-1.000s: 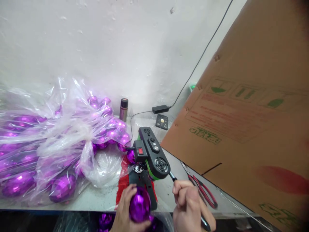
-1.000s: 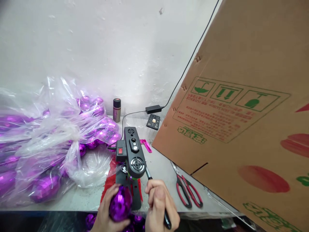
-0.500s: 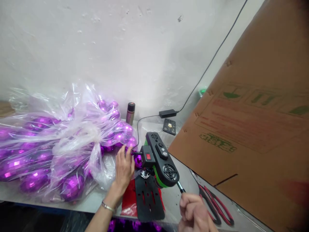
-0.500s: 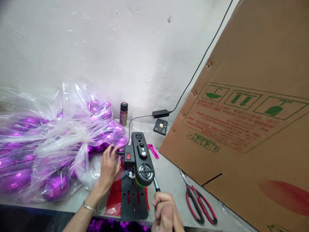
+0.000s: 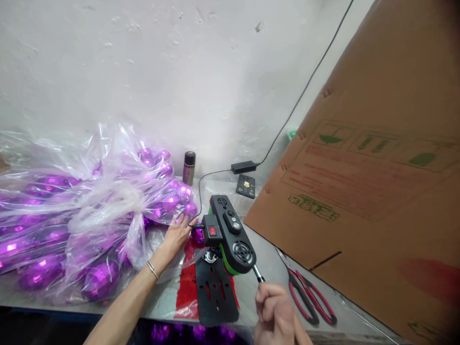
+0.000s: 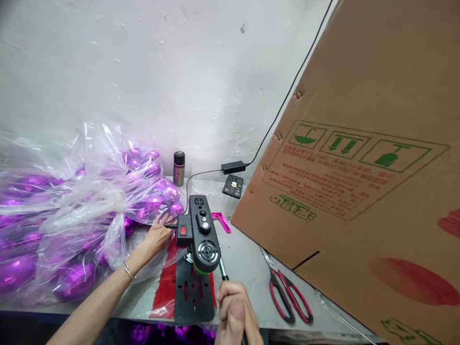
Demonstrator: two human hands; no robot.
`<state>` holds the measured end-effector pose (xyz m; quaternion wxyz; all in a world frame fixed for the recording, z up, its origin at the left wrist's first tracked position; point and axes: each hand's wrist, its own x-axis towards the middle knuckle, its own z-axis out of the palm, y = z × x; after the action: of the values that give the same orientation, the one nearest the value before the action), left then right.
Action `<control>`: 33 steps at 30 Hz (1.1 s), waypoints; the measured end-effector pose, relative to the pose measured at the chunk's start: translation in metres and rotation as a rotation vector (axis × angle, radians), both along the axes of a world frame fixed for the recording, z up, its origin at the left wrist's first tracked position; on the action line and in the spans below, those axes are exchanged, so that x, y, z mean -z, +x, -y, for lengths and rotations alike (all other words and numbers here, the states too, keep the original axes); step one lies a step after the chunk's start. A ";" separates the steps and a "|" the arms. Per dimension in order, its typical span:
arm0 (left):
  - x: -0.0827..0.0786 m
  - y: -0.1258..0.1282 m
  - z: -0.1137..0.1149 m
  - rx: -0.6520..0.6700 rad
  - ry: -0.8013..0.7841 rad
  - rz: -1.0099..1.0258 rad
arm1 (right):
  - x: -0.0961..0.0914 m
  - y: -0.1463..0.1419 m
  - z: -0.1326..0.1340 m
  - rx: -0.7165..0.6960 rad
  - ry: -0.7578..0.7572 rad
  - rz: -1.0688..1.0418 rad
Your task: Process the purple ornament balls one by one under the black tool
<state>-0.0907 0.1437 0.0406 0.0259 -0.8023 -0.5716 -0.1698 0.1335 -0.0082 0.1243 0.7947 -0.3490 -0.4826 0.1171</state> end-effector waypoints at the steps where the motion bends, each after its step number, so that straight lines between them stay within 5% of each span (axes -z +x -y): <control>1: 0.001 -0.004 0.003 -0.014 -0.001 0.002 | -0.001 0.000 0.000 -0.010 0.006 0.011; 6: -0.003 -0.029 0.030 -0.109 0.010 0.020 | -0.002 0.000 0.001 -0.019 0.018 0.027; 11: 0.010 -0.042 0.069 -0.140 0.128 0.395 | -0.008 -0.004 0.003 -0.022 -0.001 0.019; 16: 0.023 -0.043 0.085 -0.162 -0.067 0.556 | -0.021 -0.013 0.003 0.017 0.015 -0.043; 23: -0.008 -0.034 0.082 -0.299 -0.251 0.810 | -0.026 -0.009 0.003 -0.016 0.012 0.018; 28: -0.027 -0.012 0.098 -0.359 -0.293 1.417 | -0.033 -0.004 0.003 -0.044 -0.071 0.023; 33: -0.022 0.026 0.126 -0.295 -0.467 1.953 | -0.054 0.000 0.002 -0.042 -0.126 0.097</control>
<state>-0.0648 0.0177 0.0630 -0.5892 -0.2192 -0.4553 -0.6305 0.1332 -0.0105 0.1784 0.7442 -0.3935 -0.5193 0.1469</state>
